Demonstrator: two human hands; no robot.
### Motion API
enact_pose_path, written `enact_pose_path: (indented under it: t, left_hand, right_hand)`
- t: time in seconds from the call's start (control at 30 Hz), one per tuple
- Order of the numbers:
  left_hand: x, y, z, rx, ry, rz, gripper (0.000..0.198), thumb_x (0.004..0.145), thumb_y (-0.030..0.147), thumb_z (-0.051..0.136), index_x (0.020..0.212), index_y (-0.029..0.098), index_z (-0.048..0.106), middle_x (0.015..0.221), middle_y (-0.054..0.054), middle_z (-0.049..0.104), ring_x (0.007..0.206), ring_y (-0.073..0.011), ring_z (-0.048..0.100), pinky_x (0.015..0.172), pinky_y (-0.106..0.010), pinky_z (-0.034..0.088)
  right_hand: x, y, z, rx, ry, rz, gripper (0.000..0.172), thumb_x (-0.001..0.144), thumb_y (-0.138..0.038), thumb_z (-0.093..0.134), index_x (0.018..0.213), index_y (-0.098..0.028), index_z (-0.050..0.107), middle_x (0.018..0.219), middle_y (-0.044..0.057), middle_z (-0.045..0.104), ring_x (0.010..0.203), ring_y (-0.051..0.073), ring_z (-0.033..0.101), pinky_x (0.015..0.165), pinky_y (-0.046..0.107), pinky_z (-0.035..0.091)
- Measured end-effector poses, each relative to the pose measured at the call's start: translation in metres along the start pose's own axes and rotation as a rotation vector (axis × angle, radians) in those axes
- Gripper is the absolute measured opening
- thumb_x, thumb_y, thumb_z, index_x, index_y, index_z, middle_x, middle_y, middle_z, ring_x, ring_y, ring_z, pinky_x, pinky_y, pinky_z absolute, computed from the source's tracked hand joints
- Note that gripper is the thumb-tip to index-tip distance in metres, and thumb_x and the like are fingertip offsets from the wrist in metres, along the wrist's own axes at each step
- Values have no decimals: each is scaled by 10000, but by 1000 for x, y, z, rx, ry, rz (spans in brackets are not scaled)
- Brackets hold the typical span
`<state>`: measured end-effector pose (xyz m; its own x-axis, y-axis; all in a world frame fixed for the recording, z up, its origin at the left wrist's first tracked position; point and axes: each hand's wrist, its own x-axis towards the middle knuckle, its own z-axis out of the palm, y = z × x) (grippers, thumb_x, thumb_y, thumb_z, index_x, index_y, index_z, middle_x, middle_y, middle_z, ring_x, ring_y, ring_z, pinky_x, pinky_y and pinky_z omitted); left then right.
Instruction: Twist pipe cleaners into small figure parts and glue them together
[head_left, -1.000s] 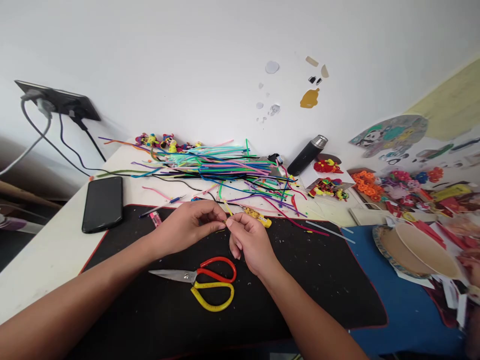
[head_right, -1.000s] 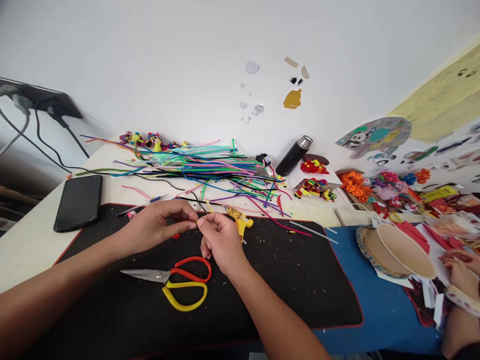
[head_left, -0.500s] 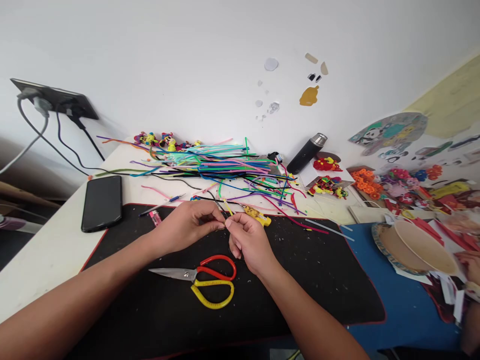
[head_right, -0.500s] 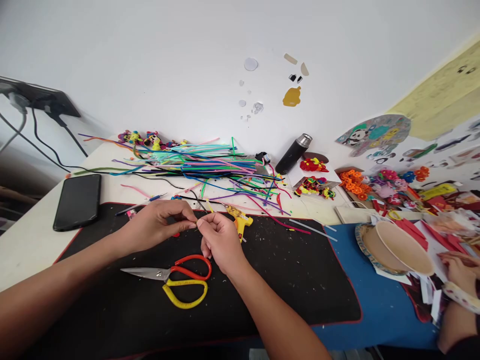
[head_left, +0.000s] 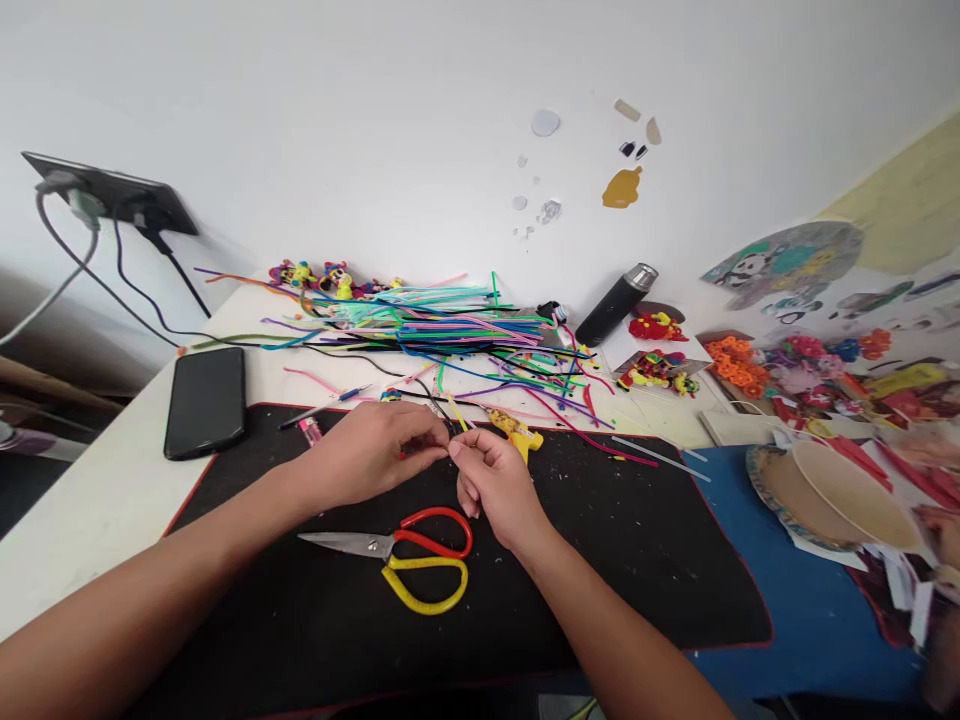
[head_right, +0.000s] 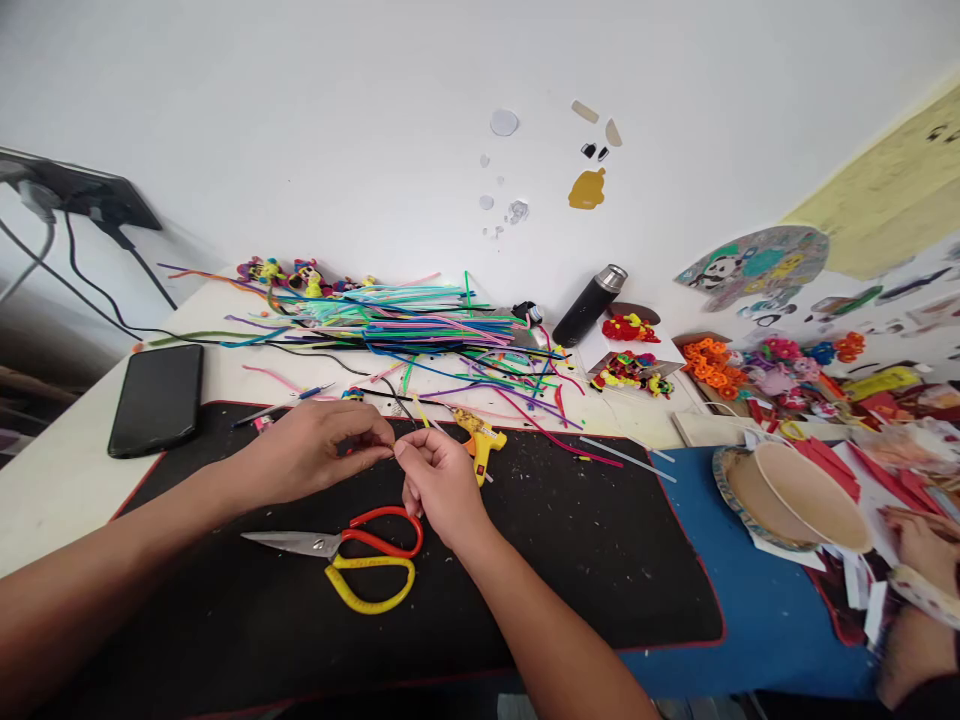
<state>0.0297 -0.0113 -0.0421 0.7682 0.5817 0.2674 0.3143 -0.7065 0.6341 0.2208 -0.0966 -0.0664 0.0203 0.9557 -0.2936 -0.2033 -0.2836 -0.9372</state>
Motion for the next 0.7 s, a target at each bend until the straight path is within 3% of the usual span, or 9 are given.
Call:
enact_pose_path:
  t: [0.23,0.47,0.7]
  left_hand:
    - [0,-17,-2,52,-34,-95,122,1015,310,644,1010,232,738,824,10,762,708,-156,692,680,-253,474]
    - [5,-38,11,260,-199,23,140,997,190,624,965,220,758,945,-54,755,900,-222,700,793,-305,491]
    - [4,-53,-4,234,-244,-54,161,1011,231,619,987,239,779,983,-43,771,929,-218,705,830,-301,507]
  right_hand:
    - [-2,10,-16,20,49,-43,409,835,-569,832,854,-206,644,430,-132,444,311,71,401,352,191,281]
    - [-8,28,-28,30,90,-56,440,860,-609,819,879,-196,666,439,-134,421,310,67,396,353,192,258]
    - [-14,39,-26,-44,79,-56,389,900,-571,785,879,-205,654,447,-127,429,339,77,408,384,204,296]
